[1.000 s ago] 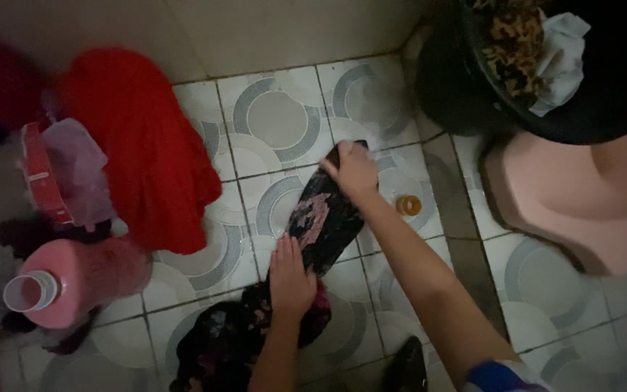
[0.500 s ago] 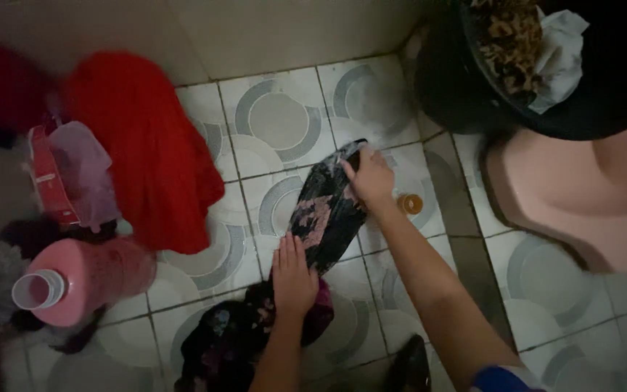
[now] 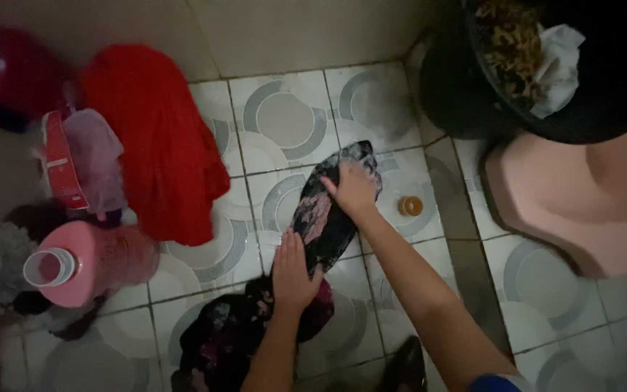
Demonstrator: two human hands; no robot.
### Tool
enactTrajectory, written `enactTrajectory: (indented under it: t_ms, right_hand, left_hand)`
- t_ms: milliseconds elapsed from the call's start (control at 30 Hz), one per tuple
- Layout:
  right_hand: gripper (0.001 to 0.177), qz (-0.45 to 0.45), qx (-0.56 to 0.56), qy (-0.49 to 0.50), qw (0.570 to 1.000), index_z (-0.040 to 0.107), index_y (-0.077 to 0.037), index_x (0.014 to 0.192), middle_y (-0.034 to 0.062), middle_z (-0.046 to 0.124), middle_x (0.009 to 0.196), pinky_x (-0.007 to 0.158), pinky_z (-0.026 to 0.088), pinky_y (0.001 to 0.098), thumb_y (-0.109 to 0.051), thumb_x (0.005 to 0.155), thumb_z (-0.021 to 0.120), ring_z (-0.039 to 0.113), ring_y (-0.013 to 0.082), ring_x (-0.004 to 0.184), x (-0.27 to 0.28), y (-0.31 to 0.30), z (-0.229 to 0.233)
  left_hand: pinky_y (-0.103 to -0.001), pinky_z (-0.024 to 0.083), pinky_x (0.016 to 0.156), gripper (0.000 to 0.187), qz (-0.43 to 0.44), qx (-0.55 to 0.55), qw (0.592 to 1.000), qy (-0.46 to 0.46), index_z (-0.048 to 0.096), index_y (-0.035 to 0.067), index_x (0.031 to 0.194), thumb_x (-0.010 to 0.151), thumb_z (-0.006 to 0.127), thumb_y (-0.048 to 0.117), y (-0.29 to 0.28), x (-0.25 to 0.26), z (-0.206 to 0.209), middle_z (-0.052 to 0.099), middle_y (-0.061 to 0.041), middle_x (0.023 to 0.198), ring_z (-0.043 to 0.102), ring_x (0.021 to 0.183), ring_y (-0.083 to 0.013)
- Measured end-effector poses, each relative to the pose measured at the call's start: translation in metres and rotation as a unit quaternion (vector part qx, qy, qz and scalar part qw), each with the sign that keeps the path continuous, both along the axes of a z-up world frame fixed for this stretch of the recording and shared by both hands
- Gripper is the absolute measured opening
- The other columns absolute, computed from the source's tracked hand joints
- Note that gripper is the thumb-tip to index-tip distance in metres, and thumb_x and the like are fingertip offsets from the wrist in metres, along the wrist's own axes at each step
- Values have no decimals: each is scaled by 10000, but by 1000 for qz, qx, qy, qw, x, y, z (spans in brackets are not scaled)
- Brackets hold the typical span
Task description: Manually washing a piece of clothing on a tiled bathroom floor using liquid soap and hand scrubbing.
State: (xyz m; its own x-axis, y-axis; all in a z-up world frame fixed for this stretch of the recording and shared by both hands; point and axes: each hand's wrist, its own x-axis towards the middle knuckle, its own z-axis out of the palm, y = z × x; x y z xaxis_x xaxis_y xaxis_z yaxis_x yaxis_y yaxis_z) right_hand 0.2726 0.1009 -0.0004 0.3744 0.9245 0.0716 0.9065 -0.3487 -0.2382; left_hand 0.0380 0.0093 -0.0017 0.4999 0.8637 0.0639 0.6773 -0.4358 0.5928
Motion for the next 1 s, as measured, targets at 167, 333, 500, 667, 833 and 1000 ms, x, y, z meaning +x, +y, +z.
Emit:
enactTrajectory:
  t_ms: [167,333,500,667,833,1000]
  right_hand:
    - [735,161,2,38,986,550,5,1255,269,590,1243,805,542,504,-607,868,678,646,425,1031,-67,-71,-22]
    - [685,256,-17,86,963,576,-59,1228,229,611,1203,836,554,490,-596,821,699,650,403,1034,-81,-90,-21]
    - [679,60,-25,32,997,529,-16,1313,255,538,1337,892,515,539,-586,951,603,571,468,1167,28,-7,-13]
    - [652,-13,-58,53,997,547,-27,1281,278,546,1302,847,533,555,-584,945,594,611,471,1075,6,10,23]
    - [603,142,-95,113,979,603,-34,1120,224,611,1070,774,544,539,-577,865,667,648,419,978,-105,-53,17]
    - [589,59,-1,43,997,591,-45,1127,209,605,1062,732,552,497,-578,890,675,639,402,942,-50,-20,-27]
  left_hand:
    - [-500,217,1265,689,98,21,991,-92,368,-80,1530,877,508,93,8,-27,-17,366,-288,1609,320,1512,-443]
    - [-504,204,1278,670,129,14,991,-35,417,-61,1521,869,503,67,9,-40,-18,399,-275,1607,348,1511,-414]
    - [-549,178,1237,693,64,45,994,81,439,-17,1496,927,590,349,3,-32,-6,382,-202,1605,312,1513,-368]
    - [-596,164,1188,881,85,32,987,134,420,35,1514,829,657,534,-2,-24,19,332,-222,1590,263,1474,-417]
    - [-560,193,1197,986,71,6,986,147,369,21,1515,773,699,580,2,-30,-3,270,-249,1626,245,1500,-440]
    - [-509,230,1220,961,51,14,988,147,302,-26,1561,865,687,513,1,-34,-19,279,-243,1639,268,1517,-394]
